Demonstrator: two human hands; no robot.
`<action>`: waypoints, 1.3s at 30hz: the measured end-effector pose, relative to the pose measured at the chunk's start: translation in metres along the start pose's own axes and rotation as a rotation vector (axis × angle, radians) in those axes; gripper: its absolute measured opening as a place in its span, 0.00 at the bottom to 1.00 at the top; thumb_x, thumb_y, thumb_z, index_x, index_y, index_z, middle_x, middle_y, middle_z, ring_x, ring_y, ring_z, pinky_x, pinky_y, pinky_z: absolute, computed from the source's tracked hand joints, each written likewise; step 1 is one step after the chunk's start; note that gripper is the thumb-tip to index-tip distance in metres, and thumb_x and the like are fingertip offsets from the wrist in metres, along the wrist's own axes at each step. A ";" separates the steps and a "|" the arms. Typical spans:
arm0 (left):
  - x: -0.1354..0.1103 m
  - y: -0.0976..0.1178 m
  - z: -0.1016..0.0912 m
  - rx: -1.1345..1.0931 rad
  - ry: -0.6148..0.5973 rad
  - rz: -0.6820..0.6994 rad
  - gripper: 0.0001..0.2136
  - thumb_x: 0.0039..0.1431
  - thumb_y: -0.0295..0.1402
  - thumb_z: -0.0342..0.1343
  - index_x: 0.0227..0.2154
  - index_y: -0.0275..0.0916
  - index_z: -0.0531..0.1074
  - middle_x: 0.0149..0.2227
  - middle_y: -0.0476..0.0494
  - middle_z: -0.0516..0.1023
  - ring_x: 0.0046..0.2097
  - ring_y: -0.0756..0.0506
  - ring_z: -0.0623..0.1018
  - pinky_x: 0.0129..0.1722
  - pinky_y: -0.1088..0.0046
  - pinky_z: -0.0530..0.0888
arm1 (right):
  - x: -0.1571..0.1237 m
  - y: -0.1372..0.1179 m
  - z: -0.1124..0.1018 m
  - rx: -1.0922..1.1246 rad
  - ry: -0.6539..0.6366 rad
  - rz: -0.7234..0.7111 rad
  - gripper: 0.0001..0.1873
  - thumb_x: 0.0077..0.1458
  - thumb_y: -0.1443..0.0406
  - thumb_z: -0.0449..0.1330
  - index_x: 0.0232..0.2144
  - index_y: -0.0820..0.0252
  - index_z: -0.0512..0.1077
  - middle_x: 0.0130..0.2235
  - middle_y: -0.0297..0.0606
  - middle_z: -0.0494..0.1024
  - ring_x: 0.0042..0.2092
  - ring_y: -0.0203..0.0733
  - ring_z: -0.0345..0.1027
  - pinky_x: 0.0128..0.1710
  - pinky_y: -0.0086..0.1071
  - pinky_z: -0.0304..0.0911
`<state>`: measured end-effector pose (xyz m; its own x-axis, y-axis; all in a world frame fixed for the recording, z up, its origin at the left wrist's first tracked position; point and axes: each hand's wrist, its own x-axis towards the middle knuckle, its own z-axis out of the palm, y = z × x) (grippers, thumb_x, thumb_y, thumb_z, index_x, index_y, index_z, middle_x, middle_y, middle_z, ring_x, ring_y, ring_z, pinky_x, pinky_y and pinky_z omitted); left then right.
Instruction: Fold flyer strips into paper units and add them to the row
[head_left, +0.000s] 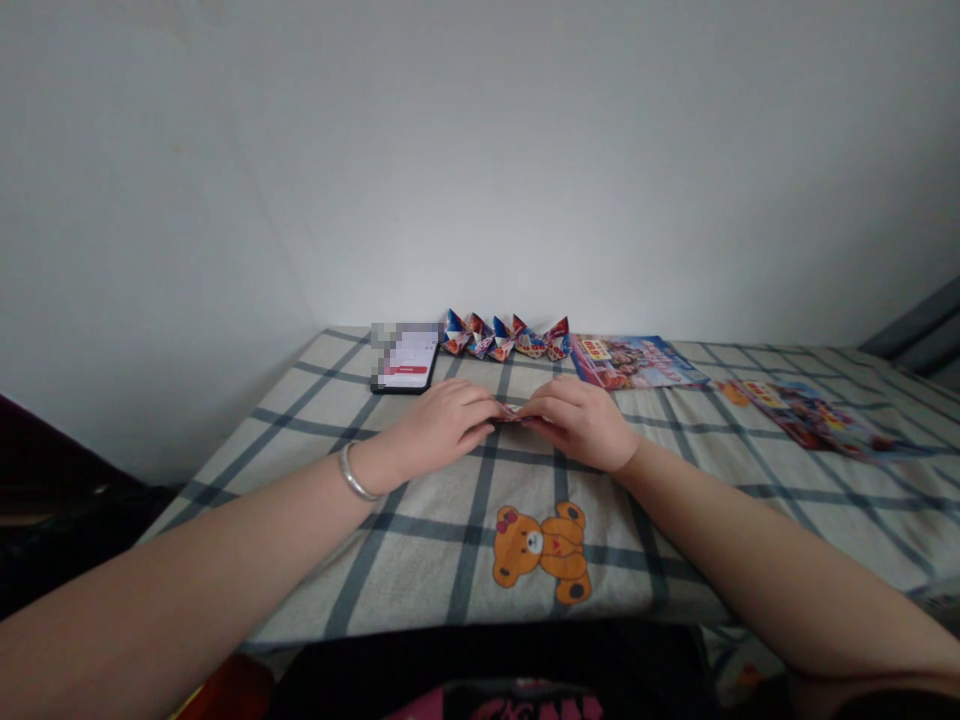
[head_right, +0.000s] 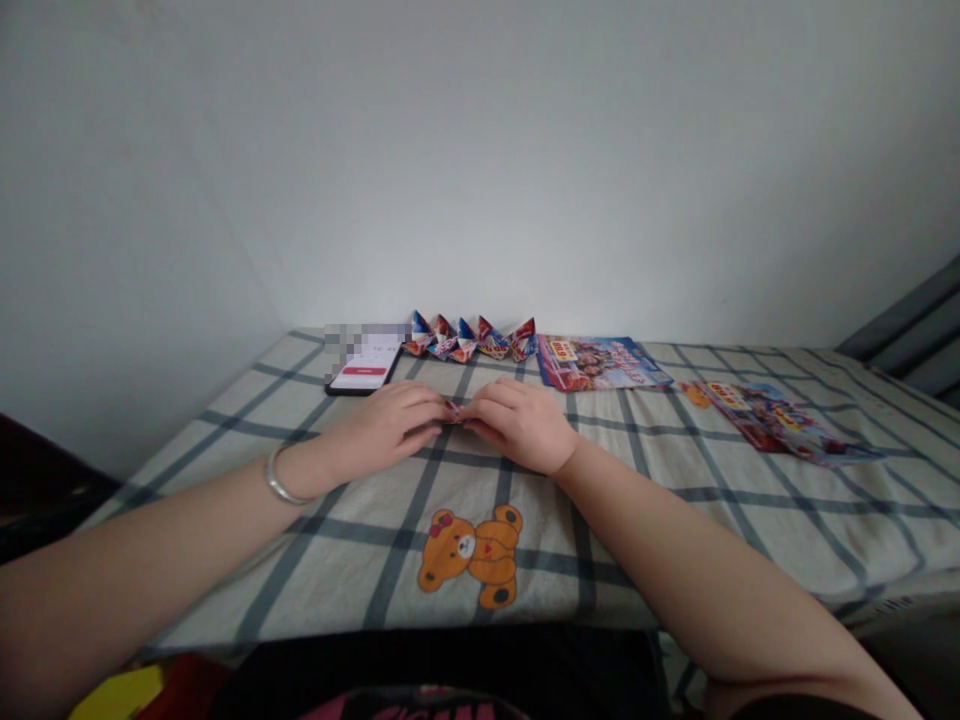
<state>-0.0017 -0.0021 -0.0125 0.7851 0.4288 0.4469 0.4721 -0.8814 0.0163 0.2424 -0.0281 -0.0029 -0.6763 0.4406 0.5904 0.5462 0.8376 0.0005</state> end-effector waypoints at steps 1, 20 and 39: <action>0.000 -0.001 0.001 0.006 -0.005 0.009 0.07 0.64 0.30 0.52 0.42 0.39 0.73 0.42 0.43 0.76 0.45 0.42 0.74 0.48 0.61 0.71 | 0.000 0.000 0.001 0.017 -0.014 0.003 0.09 0.64 0.62 0.54 0.39 0.56 0.74 0.36 0.40 0.77 0.39 0.41 0.70 0.39 0.33 0.65; -0.001 -0.001 -0.005 -0.148 -0.129 0.113 0.09 0.62 0.29 0.53 0.41 0.42 0.77 0.44 0.43 0.76 0.50 0.43 0.73 0.53 0.61 0.70 | 0.007 0.002 0.006 0.119 -0.252 -0.065 0.07 0.60 0.66 0.58 0.37 0.56 0.78 0.38 0.38 0.80 0.43 0.43 0.70 0.47 0.37 0.65; -0.006 -0.010 -0.002 -0.395 -0.192 0.157 0.12 0.59 0.25 0.54 0.40 0.44 0.79 0.52 0.43 0.73 0.53 0.45 0.74 0.57 0.66 0.69 | 0.006 0.005 0.009 0.248 -0.233 0.069 0.02 0.56 0.69 0.62 0.30 0.59 0.74 0.33 0.37 0.77 0.38 0.40 0.70 0.43 0.35 0.62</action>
<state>-0.0119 0.0041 -0.0132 0.9122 0.2808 0.2984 0.1826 -0.9305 0.3175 0.2369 -0.0185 -0.0068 -0.7524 0.5365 0.3821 0.4767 0.8439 -0.2462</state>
